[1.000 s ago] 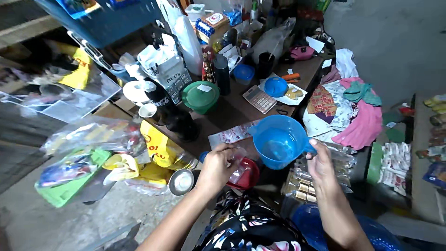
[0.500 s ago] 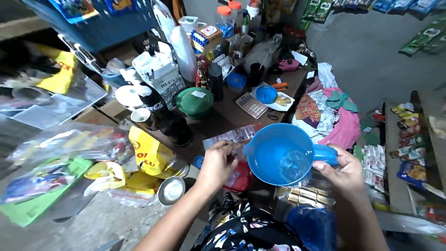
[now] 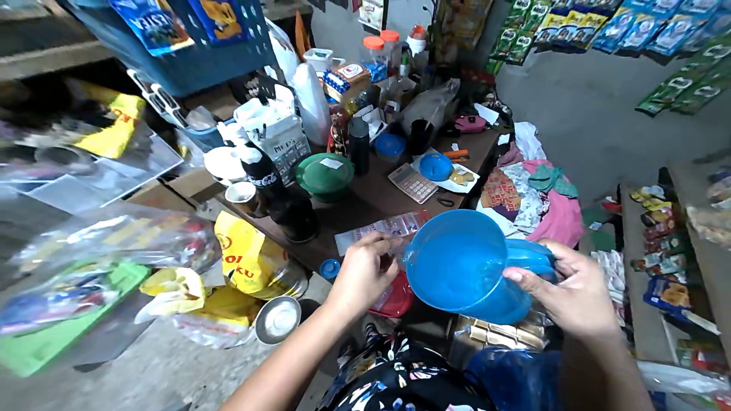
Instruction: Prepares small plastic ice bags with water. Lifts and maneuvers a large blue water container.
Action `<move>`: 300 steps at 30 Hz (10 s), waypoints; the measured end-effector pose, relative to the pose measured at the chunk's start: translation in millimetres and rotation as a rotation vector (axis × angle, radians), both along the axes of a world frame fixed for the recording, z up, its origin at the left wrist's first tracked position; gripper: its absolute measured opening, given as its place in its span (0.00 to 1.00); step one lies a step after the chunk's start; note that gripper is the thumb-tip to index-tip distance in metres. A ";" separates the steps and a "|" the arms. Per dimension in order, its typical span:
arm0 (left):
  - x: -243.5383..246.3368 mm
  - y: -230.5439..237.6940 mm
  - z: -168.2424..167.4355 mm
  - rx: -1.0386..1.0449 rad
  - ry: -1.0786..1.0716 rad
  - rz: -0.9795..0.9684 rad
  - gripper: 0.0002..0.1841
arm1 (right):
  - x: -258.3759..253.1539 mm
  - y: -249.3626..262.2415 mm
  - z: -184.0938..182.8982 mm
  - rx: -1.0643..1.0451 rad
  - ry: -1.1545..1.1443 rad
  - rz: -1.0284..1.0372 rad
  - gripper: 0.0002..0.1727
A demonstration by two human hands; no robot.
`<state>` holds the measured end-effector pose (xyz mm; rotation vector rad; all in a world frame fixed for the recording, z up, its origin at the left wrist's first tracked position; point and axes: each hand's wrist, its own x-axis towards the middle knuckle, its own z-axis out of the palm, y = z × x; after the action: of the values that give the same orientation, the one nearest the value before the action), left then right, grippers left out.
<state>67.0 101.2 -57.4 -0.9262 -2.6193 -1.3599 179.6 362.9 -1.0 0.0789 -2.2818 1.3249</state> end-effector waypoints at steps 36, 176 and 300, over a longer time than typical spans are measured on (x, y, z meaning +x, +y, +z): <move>-8.1 -14.7 78.0 -0.053 0.065 -0.058 0.10 | -2.1 -8.1 95.1 0.278 0.037 -0.130 0.21; -28.0 -31.8 98.6 -0.212 -0.223 -0.095 0.08 | -21.0 -10.9 83.6 0.145 0.025 -0.040 0.21; -34.3 -24.5 108.9 0.915 -0.349 -0.055 0.16 | -43.4 -111.6 -223.3 0.367 0.404 0.062 0.28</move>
<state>32.7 76.7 51.6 -0.6355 -1.7282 -2.5468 136.2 251.3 -224.4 0.4978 -2.1476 0.8103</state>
